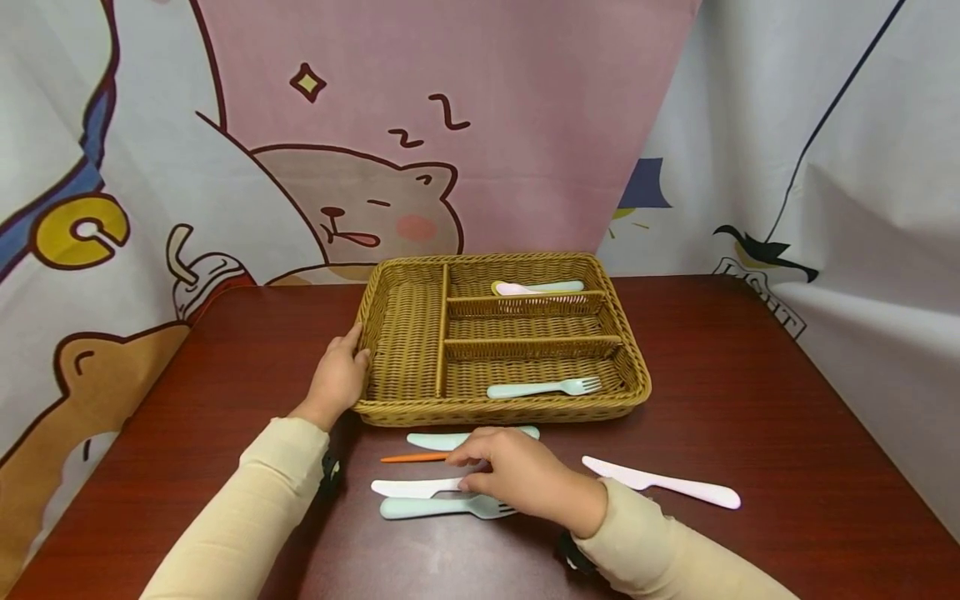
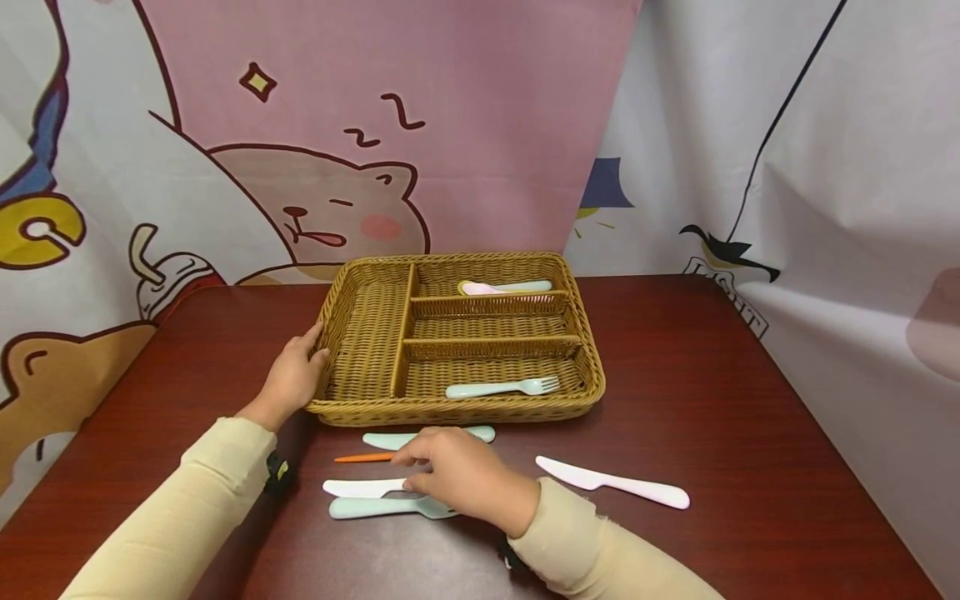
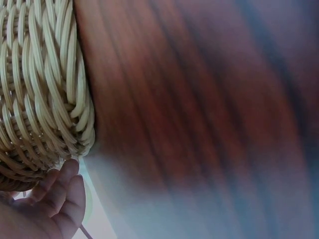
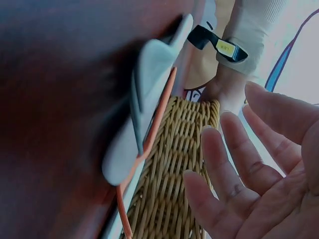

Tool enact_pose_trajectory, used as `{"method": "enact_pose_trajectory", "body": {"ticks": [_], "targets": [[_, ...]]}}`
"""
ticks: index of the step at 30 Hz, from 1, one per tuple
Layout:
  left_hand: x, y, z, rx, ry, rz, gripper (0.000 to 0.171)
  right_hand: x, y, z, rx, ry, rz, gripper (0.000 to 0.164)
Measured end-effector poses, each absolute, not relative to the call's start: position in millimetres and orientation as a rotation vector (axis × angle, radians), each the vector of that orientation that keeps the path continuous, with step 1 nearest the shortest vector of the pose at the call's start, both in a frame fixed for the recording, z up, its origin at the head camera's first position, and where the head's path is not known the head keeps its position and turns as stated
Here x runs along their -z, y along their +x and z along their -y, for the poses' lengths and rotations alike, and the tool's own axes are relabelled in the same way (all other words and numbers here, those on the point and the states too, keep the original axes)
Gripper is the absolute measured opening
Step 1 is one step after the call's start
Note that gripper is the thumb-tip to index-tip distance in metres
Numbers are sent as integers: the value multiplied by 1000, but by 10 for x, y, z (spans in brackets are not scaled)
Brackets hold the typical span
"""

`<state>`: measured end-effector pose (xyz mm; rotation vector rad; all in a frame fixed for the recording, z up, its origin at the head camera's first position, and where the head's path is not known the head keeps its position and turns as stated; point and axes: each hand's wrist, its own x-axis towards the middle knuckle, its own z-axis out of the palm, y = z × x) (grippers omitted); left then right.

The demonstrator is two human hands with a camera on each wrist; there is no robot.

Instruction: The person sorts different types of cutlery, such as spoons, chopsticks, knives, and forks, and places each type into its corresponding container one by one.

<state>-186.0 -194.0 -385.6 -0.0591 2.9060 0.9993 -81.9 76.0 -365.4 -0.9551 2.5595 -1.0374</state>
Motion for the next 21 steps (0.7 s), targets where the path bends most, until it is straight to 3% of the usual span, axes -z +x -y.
{"method": "enact_pose_trajectory", "body": {"ticks": [21], "targets": [[3859,-1864,1944,-981,-52,-2932,56,3802,-726,-625,821,-1077,-2591,21]]}}
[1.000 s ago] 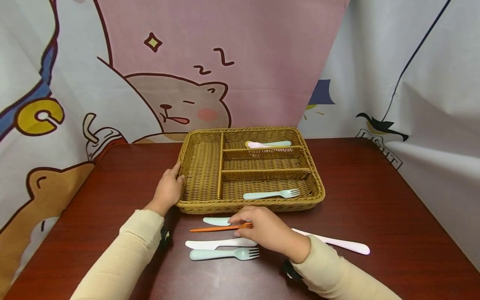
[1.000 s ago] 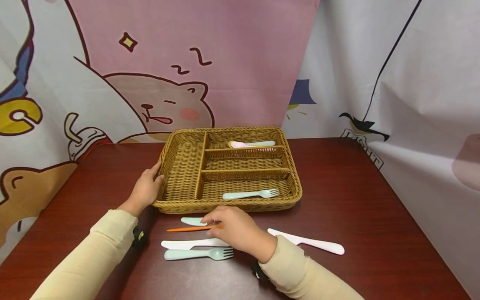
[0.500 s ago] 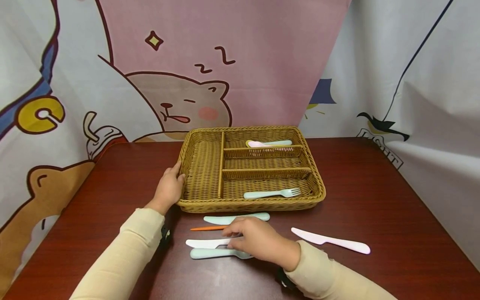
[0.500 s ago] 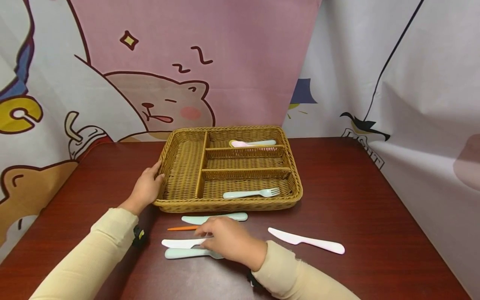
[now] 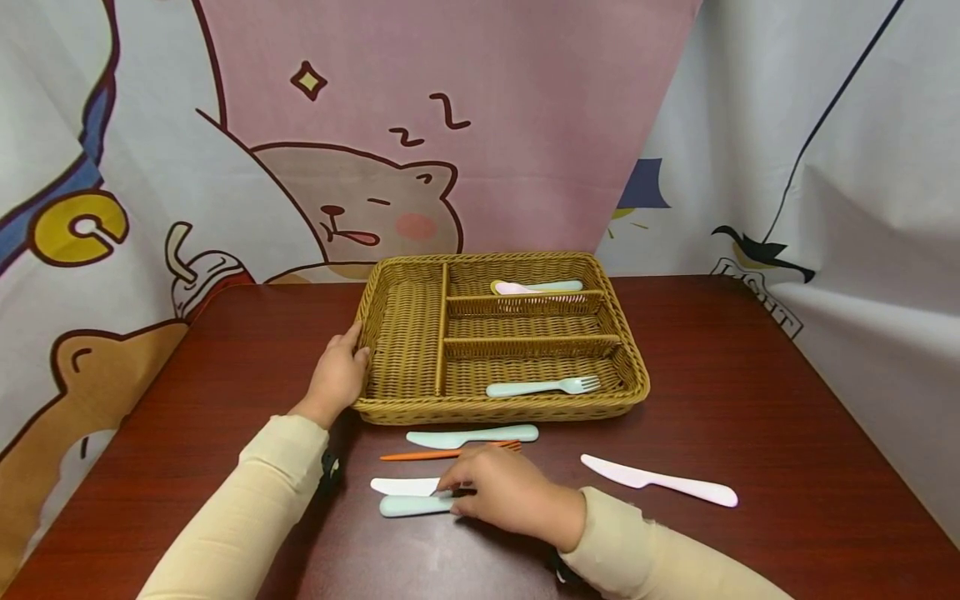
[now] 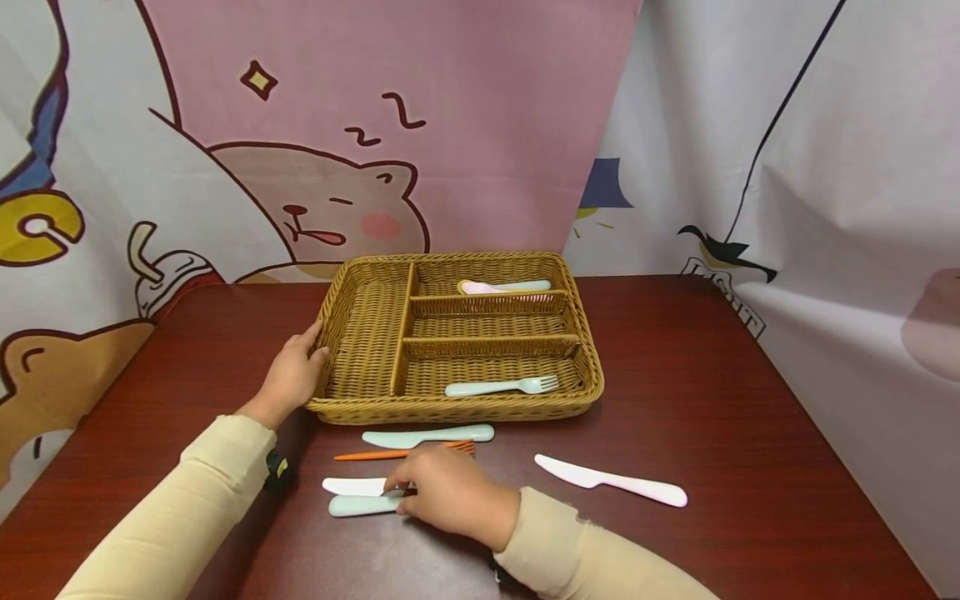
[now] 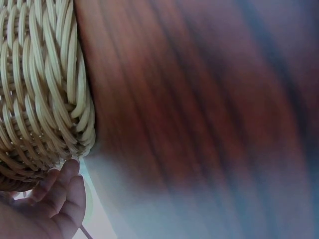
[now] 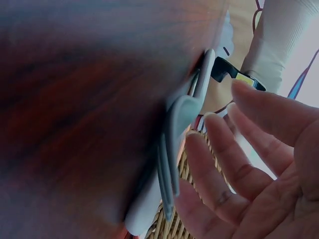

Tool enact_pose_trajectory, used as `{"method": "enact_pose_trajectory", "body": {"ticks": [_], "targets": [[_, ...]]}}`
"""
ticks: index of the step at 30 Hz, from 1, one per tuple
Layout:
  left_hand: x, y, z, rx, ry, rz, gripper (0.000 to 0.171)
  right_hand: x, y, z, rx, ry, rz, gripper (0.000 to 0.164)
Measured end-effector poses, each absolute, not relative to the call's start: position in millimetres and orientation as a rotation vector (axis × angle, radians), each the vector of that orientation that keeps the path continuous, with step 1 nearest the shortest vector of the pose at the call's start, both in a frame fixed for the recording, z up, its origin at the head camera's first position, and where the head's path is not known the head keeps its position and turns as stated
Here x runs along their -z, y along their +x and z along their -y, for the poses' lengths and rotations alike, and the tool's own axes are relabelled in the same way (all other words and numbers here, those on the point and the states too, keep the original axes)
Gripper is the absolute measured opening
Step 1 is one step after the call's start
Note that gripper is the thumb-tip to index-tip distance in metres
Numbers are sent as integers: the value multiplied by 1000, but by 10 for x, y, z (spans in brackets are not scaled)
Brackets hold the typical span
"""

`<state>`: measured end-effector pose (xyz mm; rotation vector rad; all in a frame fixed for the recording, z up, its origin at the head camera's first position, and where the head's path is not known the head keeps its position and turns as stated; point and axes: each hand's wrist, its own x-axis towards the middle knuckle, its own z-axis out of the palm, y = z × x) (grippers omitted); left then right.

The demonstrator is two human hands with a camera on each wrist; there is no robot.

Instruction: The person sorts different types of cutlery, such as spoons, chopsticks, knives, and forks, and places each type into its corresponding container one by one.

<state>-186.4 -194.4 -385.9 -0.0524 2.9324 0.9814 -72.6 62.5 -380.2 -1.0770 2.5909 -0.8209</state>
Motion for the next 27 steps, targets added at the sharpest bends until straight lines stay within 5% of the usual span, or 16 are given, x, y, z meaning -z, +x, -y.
{"method": "enact_pose_trajectory", "body": {"ticks": [27], "targets": [[3851,-1868,1940,-982,-46,-2922,56,3795,-643,-523,515,-1144,-2660,29]]}}
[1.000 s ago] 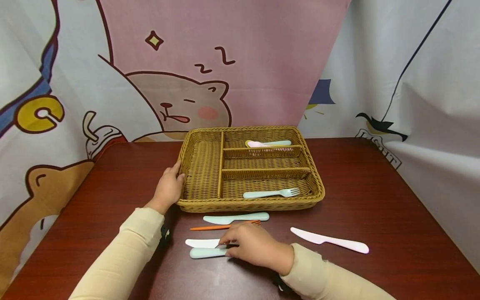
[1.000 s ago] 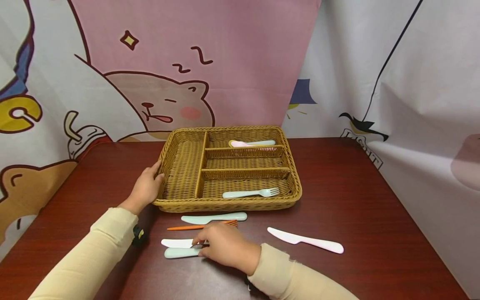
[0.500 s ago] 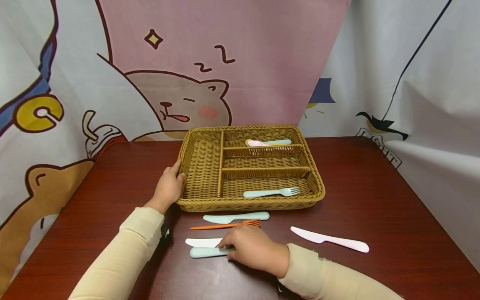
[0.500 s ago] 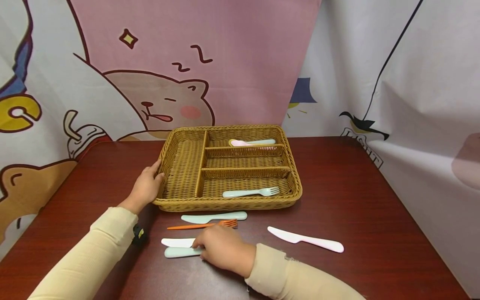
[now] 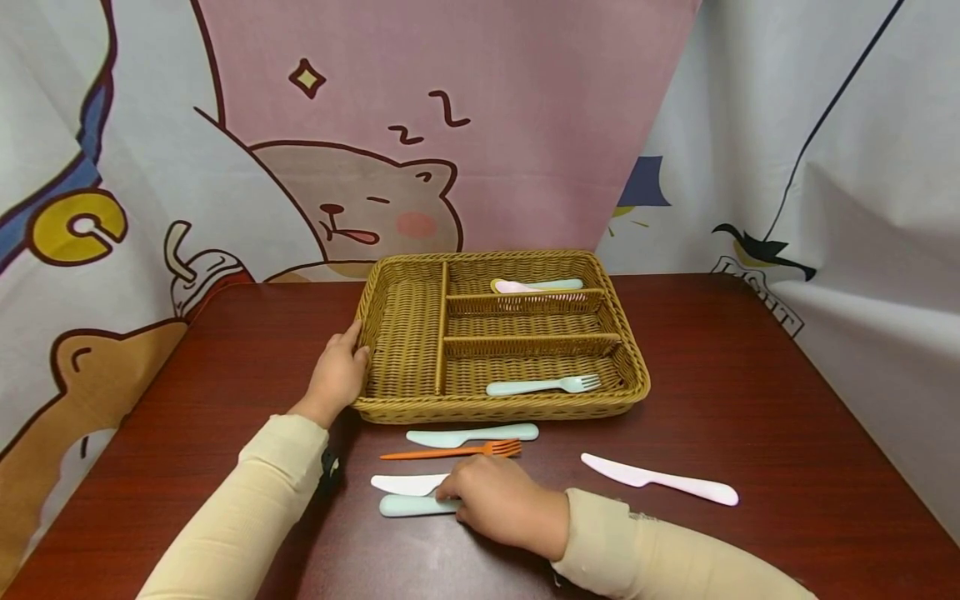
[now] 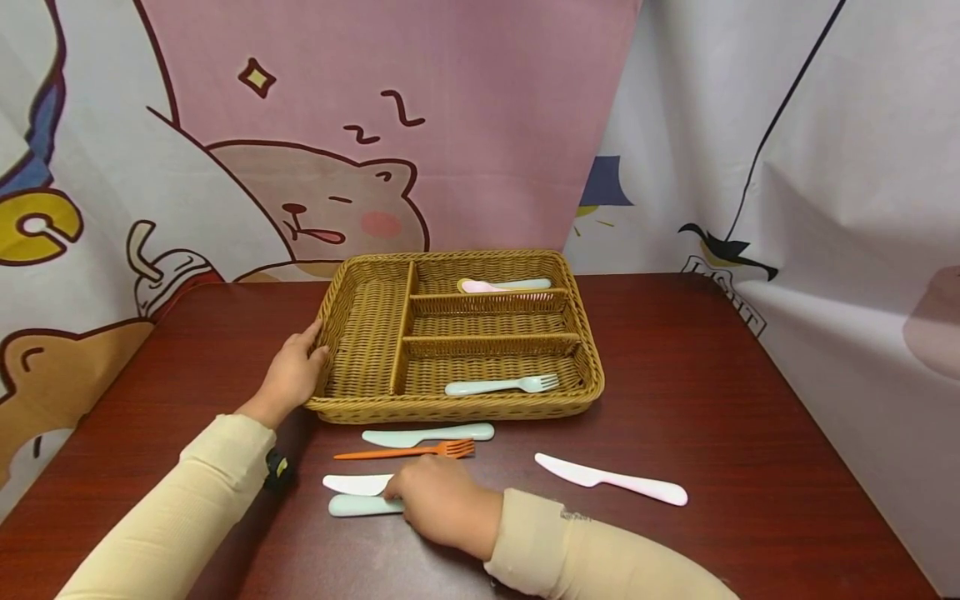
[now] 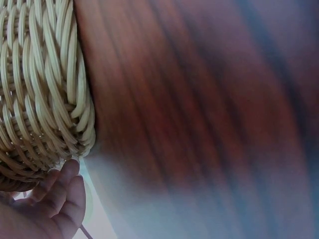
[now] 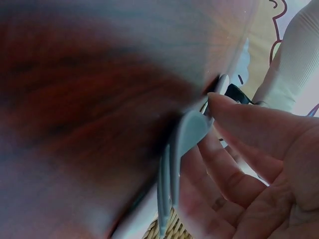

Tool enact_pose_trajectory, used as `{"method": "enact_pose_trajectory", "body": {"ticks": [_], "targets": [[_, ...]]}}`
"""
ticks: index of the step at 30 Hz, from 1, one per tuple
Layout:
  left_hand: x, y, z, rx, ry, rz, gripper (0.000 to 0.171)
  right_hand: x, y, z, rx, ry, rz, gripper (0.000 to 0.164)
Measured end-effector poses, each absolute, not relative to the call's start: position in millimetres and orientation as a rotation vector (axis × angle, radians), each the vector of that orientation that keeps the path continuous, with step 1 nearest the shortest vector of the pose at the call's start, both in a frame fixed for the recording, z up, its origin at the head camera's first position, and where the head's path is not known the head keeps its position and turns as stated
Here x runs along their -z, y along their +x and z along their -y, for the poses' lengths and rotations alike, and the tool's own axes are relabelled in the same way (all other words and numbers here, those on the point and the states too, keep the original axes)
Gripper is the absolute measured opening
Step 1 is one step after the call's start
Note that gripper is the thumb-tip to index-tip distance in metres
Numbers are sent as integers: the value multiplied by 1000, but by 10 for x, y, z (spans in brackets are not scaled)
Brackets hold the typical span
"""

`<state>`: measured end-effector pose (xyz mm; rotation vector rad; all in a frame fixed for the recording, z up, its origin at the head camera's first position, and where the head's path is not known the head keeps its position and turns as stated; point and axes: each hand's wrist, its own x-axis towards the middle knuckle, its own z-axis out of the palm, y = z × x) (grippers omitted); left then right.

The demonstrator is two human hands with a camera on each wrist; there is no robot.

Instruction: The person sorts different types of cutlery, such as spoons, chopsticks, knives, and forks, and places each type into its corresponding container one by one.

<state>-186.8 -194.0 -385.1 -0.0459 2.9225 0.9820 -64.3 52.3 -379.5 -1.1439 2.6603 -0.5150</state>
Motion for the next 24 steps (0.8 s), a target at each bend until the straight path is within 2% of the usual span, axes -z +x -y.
{"method": "enact_pose_trajectory", "body": {"ticks": [15,24], "targets": [[3861,-1872,1932,-989,-47,-2928,56,3753,-649,-541,546,-1114,-2640,34],[3842,-1860,1937,-999,-62,-2904,56,3661,-689,-624,612,-1146,-2665,32]]}}
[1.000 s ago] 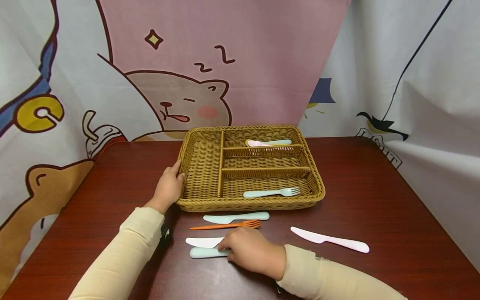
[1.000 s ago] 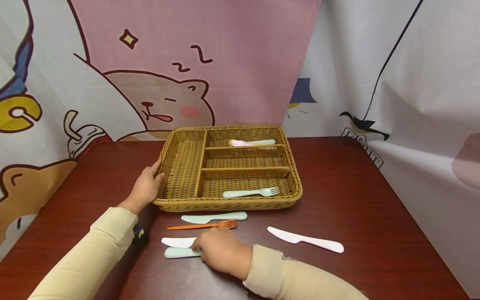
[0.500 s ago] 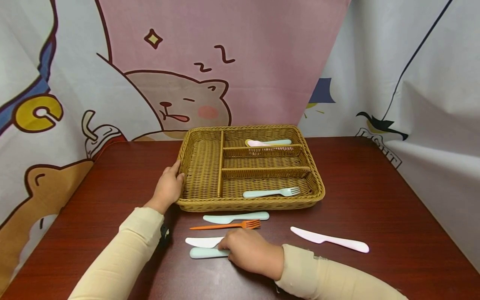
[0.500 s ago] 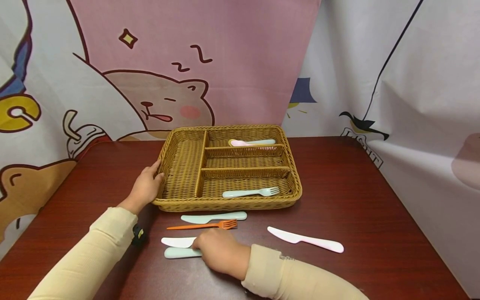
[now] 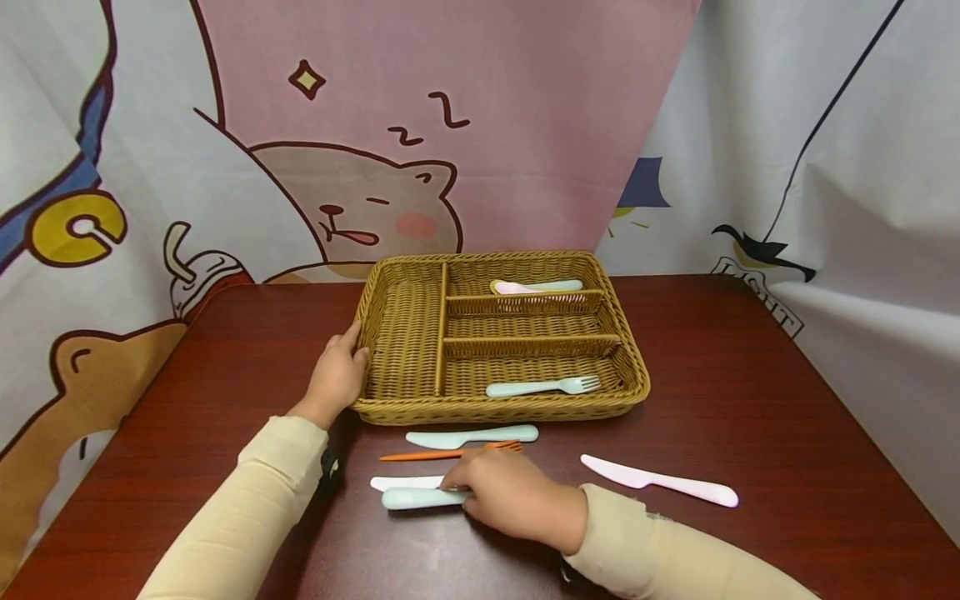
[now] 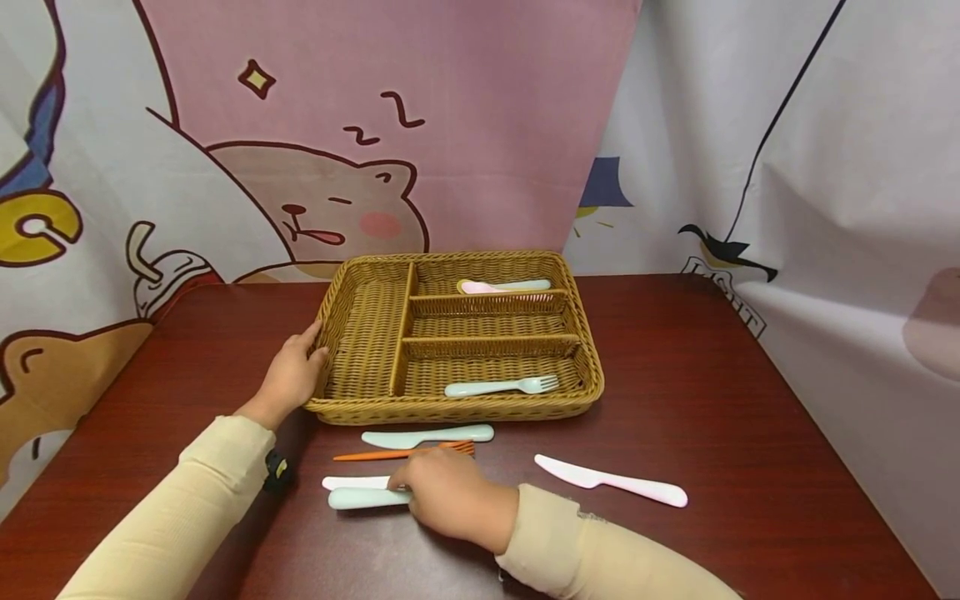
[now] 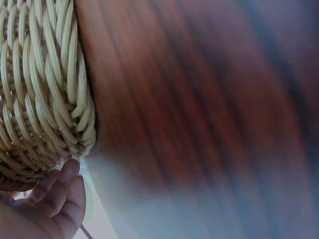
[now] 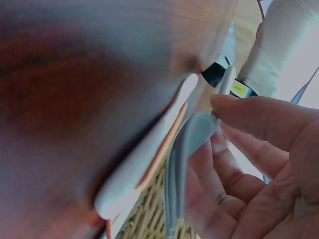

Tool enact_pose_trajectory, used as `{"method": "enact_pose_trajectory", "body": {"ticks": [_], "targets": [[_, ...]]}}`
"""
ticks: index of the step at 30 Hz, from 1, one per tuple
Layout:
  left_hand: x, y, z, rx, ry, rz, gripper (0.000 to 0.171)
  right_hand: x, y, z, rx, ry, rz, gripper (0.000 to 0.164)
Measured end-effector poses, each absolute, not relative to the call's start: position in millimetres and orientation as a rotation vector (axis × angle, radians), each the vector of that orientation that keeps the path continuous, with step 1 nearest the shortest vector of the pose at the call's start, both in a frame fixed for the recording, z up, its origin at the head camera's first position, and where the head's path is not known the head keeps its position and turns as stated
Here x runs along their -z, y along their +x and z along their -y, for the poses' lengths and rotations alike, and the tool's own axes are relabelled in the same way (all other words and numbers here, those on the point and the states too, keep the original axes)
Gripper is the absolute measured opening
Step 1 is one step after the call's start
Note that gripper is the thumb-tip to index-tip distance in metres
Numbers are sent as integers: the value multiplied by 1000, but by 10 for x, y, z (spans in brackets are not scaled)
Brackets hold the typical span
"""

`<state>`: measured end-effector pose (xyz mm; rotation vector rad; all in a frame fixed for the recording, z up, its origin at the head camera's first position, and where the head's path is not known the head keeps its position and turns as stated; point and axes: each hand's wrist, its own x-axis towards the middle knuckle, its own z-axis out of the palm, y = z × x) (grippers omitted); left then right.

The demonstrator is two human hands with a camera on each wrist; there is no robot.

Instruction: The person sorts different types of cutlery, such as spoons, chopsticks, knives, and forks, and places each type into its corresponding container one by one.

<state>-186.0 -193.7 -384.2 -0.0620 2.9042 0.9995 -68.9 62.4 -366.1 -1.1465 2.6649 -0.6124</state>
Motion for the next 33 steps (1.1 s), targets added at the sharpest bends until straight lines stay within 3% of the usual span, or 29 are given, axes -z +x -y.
{"method": "enact_pose_trajectory", "body": {"ticks": [33], "targets": [[3848,-1852,1933,-1009,-65,-2911,57,3208,-1060,-1061,708,-1010,-2742,28]]}}
